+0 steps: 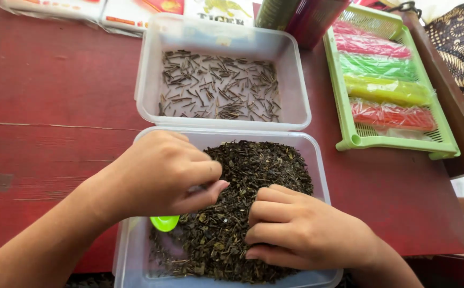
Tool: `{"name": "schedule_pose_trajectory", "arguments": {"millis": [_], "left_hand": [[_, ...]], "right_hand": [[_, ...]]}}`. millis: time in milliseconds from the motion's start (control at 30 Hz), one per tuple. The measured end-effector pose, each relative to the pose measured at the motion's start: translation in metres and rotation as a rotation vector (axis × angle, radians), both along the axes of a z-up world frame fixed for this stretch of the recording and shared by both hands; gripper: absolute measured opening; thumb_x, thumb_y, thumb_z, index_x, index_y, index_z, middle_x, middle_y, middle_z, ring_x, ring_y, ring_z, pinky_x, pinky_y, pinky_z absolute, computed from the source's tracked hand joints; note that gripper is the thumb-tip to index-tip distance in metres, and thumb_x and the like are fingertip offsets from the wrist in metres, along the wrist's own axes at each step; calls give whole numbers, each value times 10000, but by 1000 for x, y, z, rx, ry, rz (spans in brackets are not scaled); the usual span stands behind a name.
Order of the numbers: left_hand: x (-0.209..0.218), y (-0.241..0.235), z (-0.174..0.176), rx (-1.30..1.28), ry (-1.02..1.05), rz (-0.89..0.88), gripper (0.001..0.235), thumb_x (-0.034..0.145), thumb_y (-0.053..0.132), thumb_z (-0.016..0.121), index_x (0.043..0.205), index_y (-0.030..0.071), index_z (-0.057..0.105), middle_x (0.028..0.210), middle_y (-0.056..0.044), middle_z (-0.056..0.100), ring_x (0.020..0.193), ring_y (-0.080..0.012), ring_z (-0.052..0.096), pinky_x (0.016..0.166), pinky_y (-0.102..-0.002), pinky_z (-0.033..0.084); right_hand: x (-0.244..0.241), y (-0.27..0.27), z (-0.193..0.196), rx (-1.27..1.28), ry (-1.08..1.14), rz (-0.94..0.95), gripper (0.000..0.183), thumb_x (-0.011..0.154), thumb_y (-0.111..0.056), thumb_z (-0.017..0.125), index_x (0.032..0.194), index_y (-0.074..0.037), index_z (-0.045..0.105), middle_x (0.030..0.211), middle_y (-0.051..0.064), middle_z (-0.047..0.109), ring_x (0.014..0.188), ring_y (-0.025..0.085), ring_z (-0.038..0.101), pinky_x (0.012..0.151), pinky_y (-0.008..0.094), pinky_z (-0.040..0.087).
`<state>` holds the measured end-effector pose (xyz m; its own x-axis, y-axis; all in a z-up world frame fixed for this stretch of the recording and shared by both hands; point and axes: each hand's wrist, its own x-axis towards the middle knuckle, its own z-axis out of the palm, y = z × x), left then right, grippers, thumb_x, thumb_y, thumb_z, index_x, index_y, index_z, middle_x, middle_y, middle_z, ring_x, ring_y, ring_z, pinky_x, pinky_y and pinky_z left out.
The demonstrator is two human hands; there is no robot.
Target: The person uses a green plastic spoon to scoop and spread dried herbs in a clear plastic container. They then use their hands to pick through the herbs, separating small pieces and transferring them into a second container.
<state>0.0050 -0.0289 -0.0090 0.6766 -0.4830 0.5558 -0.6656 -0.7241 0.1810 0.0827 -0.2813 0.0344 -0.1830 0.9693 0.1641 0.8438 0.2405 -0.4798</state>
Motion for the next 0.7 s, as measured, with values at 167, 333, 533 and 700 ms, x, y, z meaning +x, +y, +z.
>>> {"name": "schedule_pose_trajectory", "arguments": {"millis": [167,333,533,700], "left_hand": [[-7,-6,19,-174,13,-213,396,965,180,614,612,136,440,497,-13,463,378,-274,392,429,-380,365],[-1,2,20,-240,10,-239,357,945,152,613,627,124,452,524,-20,397,410,-258,333,433,-367,313],[7,13,12,-285,47,-170,331,926,139,600,617,113,484,517,-27,397,394,-242,362,403,-362,297],[10,16,12,-338,66,-134,304,934,140,550,633,103,526,538,-21,446,400,-234,388,406,-355,314]], "right_hand": [[11,6,2,199,-42,-178,135,1006,-150,652,943,-32,638,862,82,574,749,265,502,728,386,458],[31,1,-3,333,-43,-419,92,958,-109,672,958,-17,665,839,80,605,736,250,515,720,363,456],[50,-3,-2,444,-17,-574,64,937,-64,658,949,-6,683,800,70,634,696,217,531,695,314,461],[60,-5,-1,501,-10,-593,79,941,-39,639,923,26,681,775,96,641,671,231,526,671,317,458]]}}
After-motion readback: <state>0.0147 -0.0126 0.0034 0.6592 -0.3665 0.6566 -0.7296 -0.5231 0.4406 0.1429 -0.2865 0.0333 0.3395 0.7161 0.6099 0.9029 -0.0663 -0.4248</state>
